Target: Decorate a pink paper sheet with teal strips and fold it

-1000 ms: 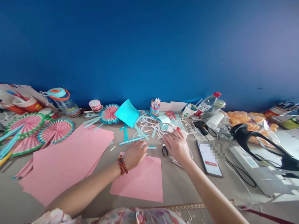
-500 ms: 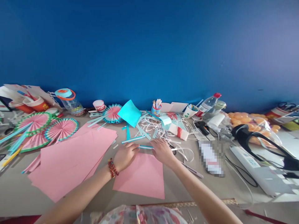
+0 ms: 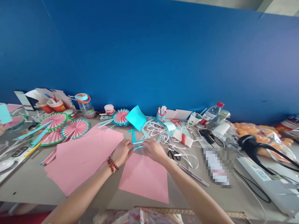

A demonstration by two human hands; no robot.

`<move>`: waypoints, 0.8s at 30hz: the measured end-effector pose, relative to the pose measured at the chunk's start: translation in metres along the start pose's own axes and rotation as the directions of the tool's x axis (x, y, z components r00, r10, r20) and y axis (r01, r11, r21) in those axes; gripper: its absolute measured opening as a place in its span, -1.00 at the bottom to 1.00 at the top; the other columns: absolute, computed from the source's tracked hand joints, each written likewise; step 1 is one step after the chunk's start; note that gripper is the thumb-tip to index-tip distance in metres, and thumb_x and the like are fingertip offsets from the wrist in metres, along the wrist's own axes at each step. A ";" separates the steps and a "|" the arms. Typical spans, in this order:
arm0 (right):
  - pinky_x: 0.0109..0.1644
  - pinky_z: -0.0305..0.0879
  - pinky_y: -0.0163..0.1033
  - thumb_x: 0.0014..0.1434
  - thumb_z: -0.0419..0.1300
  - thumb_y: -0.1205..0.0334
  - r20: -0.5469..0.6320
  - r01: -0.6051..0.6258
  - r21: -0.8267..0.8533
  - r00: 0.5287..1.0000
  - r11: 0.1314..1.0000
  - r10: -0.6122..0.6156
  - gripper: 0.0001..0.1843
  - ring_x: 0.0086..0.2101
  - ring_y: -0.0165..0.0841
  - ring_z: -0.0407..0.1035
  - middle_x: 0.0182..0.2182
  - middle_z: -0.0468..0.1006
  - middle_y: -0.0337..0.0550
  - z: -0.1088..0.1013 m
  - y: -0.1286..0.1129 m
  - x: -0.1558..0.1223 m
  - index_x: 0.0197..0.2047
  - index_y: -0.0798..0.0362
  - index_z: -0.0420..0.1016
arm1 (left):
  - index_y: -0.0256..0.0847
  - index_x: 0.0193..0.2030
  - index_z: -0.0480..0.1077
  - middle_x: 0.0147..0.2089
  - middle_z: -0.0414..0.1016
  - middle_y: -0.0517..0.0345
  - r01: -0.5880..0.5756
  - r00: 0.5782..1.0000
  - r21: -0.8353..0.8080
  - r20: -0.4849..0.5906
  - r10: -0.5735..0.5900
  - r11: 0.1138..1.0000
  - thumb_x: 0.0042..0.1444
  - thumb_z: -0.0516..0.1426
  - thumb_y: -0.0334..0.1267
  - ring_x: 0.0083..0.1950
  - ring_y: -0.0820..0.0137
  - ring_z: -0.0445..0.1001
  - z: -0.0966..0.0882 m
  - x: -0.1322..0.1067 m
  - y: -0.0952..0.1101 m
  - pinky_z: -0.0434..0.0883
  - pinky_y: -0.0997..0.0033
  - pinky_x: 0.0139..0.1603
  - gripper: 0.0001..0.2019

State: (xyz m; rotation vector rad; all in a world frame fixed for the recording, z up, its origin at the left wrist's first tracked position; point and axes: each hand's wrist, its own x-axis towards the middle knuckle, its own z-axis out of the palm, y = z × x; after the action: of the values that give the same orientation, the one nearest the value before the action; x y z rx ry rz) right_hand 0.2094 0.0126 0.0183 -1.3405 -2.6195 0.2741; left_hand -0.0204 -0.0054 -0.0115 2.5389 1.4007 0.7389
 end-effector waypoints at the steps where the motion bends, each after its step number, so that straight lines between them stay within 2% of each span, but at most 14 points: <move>1: 0.07 0.15 -0.18 0.21 0.16 0.29 0.006 0.015 -0.009 1.000 1.000 -0.015 -0.78 -0.02 -0.25 0.30 -0.07 0.49 -0.11 0.003 -0.004 0.006 -0.06 0.00 0.47 | -0.17 -0.14 0.45 -0.16 0.44 0.06 0.005 1.000 0.007 0.000 -0.005 1.000 0.23 0.12 -0.34 -0.09 0.26 0.42 0.002 0.000 0.000 0.40 0.23 -0.05 -0.89; 7: -0.02 0.16 -0.22 0.12 0.15 0.41 0.008 0.002 -0.040 1.000 0.999 -0.002 -0.82 -0.08 -0.26 0.31 -0.13 0.47 -0.09 0.013 -0.013 0.019 -0.18 0.06 0.45 | -0.18 -0.19 0.42 -0.17 0.40 0.09 0.029 0.999 0.037 -0.014 -0.029 0.999 0.23 0.13 -0.32 -0.09 0.27 0.39 0.006 -0.008 -0.007 0.37 0.26 -0.06 -0.94; 13: -0.04 0.16 -0.21 0.09 0.12 0.44 0.011 0.010 -0.035 1.000 0.999 -0.009 -0.75 -0.10 -0.26 0.33 -0.19 0.49 -0.11 0.014 -0.016 0.016 -0.14 0.05 0.42 | -0.19 -0.14 0.41 -0.14 0.38 0.05 0.048 0.999 0.061 -0.021 -0.047 0.997 0.23 0.12 -0.26 -0.06 0.23 0.36 0.006 -0.011 -0.003 0.35 0.22 -0.06 -0.89; 17: 0.01 0.18 -0.16 0.10 0.11 0.45 0.005 0.026 -0.027 1.000 0.999 -0.026 -0.75 -0.07 -0.22 0.32 -0.15 0.48 -0.03 0.017 -0.016 0.016 -0.14 0.09 0.44 | -0.20 -0.16 0.39 -0.12 0.40 0.04 0.063 0.998 0.072 -0.022 -0.061 0.995 0.25 0.09 -0.25 -0.05 0.22 0.37 0.005 -0.010 0.001 0.35 0.21 -0.05 -0.90; 20: 0.01 0.21 -0.15 0.13 0.13 0.42 0.005 0.016 -0.038 1.000 0.999 -0.016 -0.82 -0.08 -0.21 0.33 -0.12 0.48 0.03 0.009 -0.021 0.011 -0.18 0.12 0.47 | -0.19 -0.09 0.39 -0.10 0.44 0.02 0.011 1.000 0.048 -0.025 -0.010 0.999 0.26 0.06 -0.24 -0.03 0.19 0.39 0.001 -0.012 0.005 0.35 0.18 -0.02 -0.85; 22: -0.02 0.24 -0.18 0.14 0.18 0.35 0.012 0.007 -0.045 1.000 0.999 -0.006 -0.87 -0.11 -0.22 0.37 -0.17 0.53 -0.04 0.001 -0.027 0.004 -0.21 0.08 0.49 | -0.19 -0.09 0.40 -0.12 0.46 -0.01 -0.053 0.998 0.018 -0.027 0.053 0.998 0.27 0.03 -0.23 -0.04 0.15 0.41 -0.001 -0.014 0.004 0.35 0.14 -0.02 -0.82; 24: -0.10 0.27 -0.25 0.16 0.21 0.26 0.008 -0.018 -0.046 1.000 0.999 0.019 -0.88 -0.14 -0.28 0.40 -0.22 0.56 -0.18 -0.005 -0.032 -0.001 -0.19 -0.01 0.51 | -0.10 -0.06 0.42 -0.09 0.50 0.03 -0.130 0.992 0.021 -0.008 0.130 0.991 0.28 0.02 -0.15 -0.05 0.16 0.43 -0.001 -0.013 -0.002 0.35 0.15 -0.02 -0.78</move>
State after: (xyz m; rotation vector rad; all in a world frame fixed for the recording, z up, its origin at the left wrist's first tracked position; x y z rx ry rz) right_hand 0.1861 -0.0058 0.0313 -1.3820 -2.6373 0.2238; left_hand -0.0281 -0.0149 -0.0163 2.6667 1.2618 0.7609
